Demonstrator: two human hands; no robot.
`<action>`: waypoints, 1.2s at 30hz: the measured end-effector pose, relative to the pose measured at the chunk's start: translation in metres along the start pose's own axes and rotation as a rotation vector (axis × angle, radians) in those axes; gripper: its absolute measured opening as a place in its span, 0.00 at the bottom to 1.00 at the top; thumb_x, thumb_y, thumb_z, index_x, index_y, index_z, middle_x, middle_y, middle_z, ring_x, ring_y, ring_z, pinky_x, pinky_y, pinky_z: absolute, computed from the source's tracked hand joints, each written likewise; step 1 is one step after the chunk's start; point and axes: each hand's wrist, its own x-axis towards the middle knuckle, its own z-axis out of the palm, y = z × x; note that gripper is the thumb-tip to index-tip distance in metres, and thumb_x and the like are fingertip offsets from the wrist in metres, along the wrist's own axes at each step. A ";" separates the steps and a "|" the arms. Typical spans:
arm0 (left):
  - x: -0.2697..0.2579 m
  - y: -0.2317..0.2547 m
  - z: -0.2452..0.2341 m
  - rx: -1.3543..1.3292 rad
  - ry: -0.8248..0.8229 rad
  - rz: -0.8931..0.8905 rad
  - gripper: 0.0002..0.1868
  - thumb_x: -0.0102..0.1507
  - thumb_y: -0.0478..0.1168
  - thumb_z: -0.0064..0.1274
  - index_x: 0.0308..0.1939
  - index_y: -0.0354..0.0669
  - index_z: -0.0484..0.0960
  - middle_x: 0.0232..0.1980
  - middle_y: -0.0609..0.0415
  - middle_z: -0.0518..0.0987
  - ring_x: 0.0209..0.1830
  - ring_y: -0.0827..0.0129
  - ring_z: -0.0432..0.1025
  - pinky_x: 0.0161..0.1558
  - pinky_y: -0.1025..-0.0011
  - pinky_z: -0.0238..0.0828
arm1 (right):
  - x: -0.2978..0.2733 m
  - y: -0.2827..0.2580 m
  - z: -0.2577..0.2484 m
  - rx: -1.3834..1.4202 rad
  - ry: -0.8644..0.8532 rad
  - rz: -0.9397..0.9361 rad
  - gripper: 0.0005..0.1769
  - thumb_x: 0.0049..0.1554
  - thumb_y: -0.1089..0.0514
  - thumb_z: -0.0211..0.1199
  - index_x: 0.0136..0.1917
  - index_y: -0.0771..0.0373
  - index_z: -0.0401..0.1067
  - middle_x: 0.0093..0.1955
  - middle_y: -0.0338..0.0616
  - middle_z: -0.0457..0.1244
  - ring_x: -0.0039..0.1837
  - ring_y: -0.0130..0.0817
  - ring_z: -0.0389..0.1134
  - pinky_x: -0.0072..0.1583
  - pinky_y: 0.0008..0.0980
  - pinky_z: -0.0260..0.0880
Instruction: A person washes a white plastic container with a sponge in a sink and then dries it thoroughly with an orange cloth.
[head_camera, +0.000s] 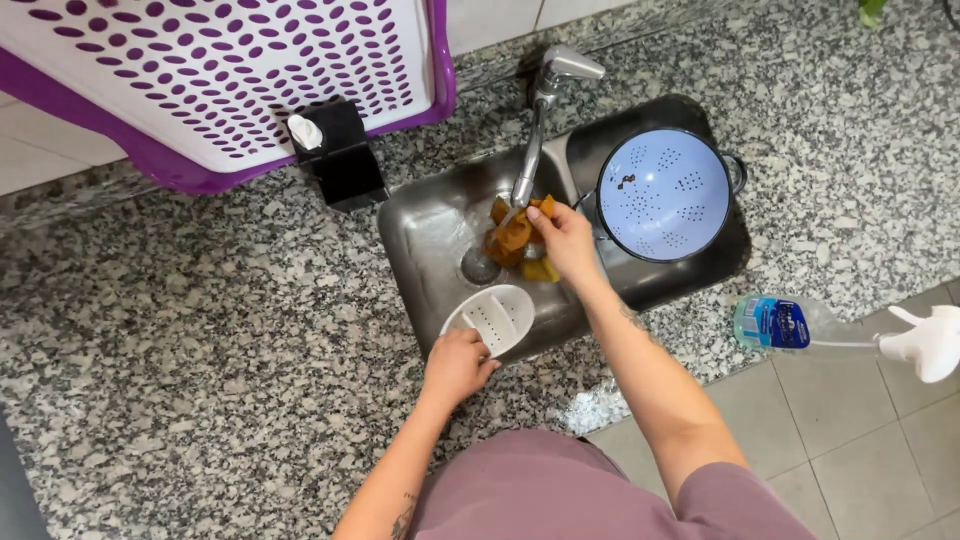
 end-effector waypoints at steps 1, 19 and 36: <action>0.007 0.002 -0.012 0.003 0.012 -0.003 0.10 0.53 0.48 0.56 0.28 0.48 0.82 0.36 0.56 0.76 0.42 0.62 0.71 0.46 0.63 0.65 | 0.003 0.004 0.011 0.001 -0.004 -0.012 0.09 0.55 0.50 0.63 0.45 0.55 0.76 0.37 0.42 0.67 0.45 0.32 0.67 0.48 0.36 0.67; 0.211 -0.037 0.016 -0.849 0.317 -0.469 0.22 0.45 0.34 0.58 0.43 0.56 0.77 0.48 0.52 0.77 0.53 0.57 0.71 0.51 0.66 0.69 | -0.020 -0.021 -0.039 -0.596 -0.280 0.125 0.41 0.46 0.68 0.64 0.69 0.59 0.51 0.58 0.63 0.60 0.61 0.57 0.63 0.60 0.51 0.66; 0.129 -0.054 0.001 -0.960 0.736 -0.467 0.33 0.48 0.37 0.64 0.56 0.41 0.69 0.54 0.36 0.69 0.57 0.45 0.65 0.59 0.55 0.61 | 0.018 -0.035 0.066 1.056 -0.290 0.751 0.31 0.39 0.68 0.62 0.57 0.68 0.61 0.48 0.51 0.56 0.48 0.47 0.64 0.49 0.45 0.68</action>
